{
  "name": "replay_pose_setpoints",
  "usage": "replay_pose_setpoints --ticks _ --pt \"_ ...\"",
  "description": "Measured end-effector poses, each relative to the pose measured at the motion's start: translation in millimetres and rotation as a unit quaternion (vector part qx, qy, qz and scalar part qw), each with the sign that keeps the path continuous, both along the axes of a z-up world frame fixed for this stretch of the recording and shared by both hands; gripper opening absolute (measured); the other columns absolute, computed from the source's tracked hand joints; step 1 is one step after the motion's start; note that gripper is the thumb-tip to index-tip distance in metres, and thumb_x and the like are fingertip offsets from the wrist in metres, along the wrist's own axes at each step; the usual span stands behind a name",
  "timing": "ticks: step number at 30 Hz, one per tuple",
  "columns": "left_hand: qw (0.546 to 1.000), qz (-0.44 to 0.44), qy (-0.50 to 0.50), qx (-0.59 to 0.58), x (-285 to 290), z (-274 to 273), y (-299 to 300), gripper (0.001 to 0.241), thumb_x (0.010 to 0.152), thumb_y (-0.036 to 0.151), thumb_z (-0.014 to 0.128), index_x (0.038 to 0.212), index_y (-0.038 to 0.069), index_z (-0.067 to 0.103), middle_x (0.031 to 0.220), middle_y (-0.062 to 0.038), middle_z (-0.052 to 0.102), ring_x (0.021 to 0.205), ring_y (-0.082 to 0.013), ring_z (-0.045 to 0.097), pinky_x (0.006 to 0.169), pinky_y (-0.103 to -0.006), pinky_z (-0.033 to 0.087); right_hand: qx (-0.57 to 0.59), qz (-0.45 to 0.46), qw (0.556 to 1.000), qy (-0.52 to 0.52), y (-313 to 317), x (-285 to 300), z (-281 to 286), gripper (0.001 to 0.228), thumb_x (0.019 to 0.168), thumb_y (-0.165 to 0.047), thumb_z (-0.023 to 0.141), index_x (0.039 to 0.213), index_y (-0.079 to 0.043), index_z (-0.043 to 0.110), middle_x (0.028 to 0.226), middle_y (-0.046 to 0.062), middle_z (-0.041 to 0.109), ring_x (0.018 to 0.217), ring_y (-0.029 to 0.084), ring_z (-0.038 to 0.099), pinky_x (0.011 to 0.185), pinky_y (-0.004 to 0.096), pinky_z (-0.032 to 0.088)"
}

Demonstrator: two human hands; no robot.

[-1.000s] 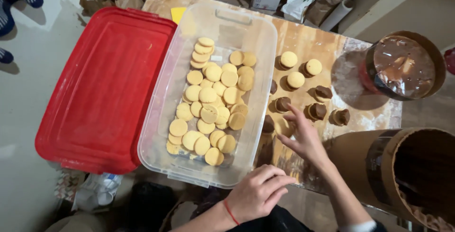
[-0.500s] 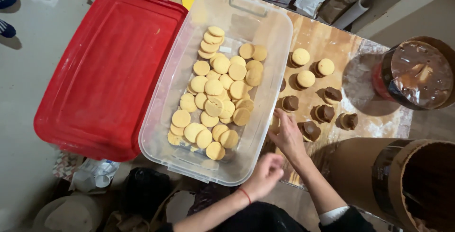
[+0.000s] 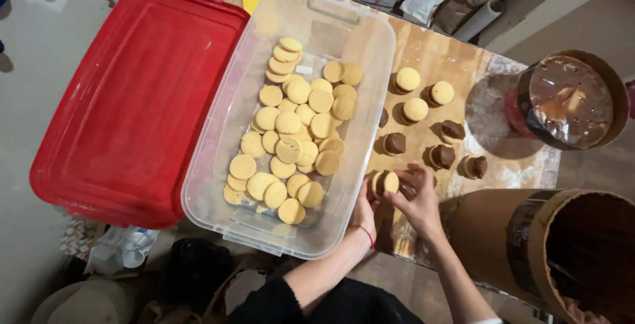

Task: Making alfajores by sandwiching two cookies with dulce de leche.

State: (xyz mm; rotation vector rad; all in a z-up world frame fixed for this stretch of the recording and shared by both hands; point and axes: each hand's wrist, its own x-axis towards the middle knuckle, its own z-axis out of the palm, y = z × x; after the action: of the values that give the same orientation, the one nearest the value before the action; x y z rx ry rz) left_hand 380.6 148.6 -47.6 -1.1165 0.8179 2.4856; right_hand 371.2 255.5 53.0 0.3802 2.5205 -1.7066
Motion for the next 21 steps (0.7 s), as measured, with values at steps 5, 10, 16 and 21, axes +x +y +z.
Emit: replay_pose_setpoints --ticks 5,10,16,21 --pt "0.987 -0.059 0.147 0.004 5 76 -4 0.043 0.105 0.040 0.049 0.122 0.004 0.064 0.118 -0.007 0.068 0.109 -0.0167 0.063 0.097 -0.0337 0.049 -0.123 -0.015 0.991 0.041 15 22 65 0.083 0.077 0.002 0.080 0.144 -0.006 0.033 0.141 0.021 0.059 0.126 0.028 0.062 0.101 0.043 0.056" --pt "0.959 -0.102 0.263 -0.017 6 185 -21 0.045 0.106 0.038 0.049 0.125 0.000 0.062 0.122 -0.007 0.068 0.113 -0.0160 0.063 0.101 -0.0306 0.050 -0.182 -0.023 0.977 0.110 17 40 132 0.082 0.078 0.004 0.078 0.144 -0.006 0.031 0.145 0.023 0.055 0.122 0.030 0.065 0.098 0.044 0.058" --pt "0.903 -0.165 0.364 -0.158 10 243 -40 0.054 0.107 0.043 0.049 0.131 -0.003 0.065 0.125 -0.007 0.063 0.114 -0.0161 0.062 0.101 -0.0316 0.050 -0.012 -0.026 0.970 0.241 3 59 159 0.081 0.078 0.002 0.081 0.143 -0.002 0.033 0.145 0.026 0.056 0.136 0.030 0.059 0.109 0.043 0.056" --pt "0.860 -0.171 0.460 -0.140 6 257 -42 0.061 0.086 0.029 0.083 0.131 -0.001 0.056 0.125 -0.011 0.064 0.115 -0.0181 0.064 0.101 -0.0335 0.057 0.242 0.007 0.896 0.373 -11 62 180 0.084 0.078 -0.002 0.086 0.144 -0.002 0.035 0.141 0.020 0.061 0.133 0.032 0.061 0.109 0.043 0.055"
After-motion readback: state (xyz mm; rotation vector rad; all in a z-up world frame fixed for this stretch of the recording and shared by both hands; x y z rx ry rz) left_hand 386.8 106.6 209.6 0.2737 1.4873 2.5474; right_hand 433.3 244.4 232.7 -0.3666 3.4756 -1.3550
